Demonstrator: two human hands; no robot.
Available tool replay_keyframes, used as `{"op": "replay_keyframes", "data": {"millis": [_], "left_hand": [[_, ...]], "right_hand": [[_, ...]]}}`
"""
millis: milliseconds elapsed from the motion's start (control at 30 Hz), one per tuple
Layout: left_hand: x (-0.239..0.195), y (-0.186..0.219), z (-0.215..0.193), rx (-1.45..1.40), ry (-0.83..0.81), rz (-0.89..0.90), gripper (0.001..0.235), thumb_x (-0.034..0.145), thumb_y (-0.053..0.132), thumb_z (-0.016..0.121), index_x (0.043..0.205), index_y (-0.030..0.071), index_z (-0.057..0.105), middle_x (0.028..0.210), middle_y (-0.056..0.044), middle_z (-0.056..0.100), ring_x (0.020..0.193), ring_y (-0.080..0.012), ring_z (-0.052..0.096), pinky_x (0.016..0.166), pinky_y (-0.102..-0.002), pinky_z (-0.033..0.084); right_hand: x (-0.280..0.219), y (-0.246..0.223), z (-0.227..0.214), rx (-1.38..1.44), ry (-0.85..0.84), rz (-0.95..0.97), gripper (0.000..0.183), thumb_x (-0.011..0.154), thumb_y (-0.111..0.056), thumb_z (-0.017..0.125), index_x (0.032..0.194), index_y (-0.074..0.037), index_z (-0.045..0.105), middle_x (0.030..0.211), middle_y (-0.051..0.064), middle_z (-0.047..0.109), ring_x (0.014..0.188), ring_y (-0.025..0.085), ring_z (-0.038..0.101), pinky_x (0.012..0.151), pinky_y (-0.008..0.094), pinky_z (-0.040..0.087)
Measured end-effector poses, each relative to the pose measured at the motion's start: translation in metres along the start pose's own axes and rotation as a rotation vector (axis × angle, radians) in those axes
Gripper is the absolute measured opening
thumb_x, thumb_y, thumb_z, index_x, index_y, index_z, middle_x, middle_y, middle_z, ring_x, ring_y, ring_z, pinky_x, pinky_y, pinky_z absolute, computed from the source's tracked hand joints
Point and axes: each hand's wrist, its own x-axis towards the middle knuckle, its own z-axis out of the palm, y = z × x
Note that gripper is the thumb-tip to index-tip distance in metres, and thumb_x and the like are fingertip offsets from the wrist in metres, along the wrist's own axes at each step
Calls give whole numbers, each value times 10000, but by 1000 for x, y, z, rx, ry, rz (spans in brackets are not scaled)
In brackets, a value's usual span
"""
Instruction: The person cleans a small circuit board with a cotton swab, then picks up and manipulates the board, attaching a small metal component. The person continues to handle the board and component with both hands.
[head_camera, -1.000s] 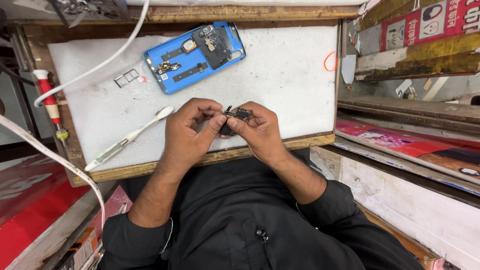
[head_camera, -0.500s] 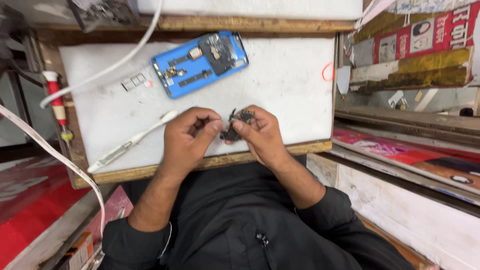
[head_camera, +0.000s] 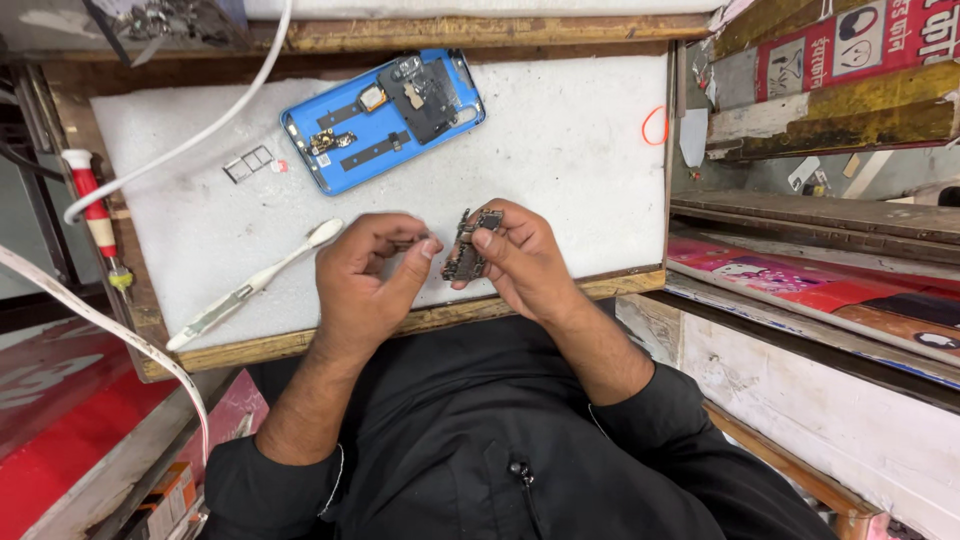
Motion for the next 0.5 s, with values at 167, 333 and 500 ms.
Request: {"op": "replay_keyframes", "data": {"millis": [167,333,500], "left_hand": [[4,10,2,289,18,103,132,953,5,766,1080,-9,729,1021,-109,755,937,-150,736,837,-254,589],[3,7,7,306,60,117,134,947,15,771,1069,2,717,1008,-99,750,898,-144,749,793,-255,620],[4,6,9,343,64,145,101,952,2,753,1037,10,699,997,-95,735,893,-143,756,766,-259,638]], "right_hand": [[0,5,13,-197,48,-101,160,1080,-72,625,1184,44,588,1049,152,713,930,203,727,844,367,649],[-3,6,18,-325,84,-116,161,1078,-50,607,1203,47,582,1066,137,704,947,173,715,867,329,639],[-2,6,21,-362,80,-129,161,1076,-50,598,1202,48,580,1077,142,702,961,163,717,868,324,645]]}}
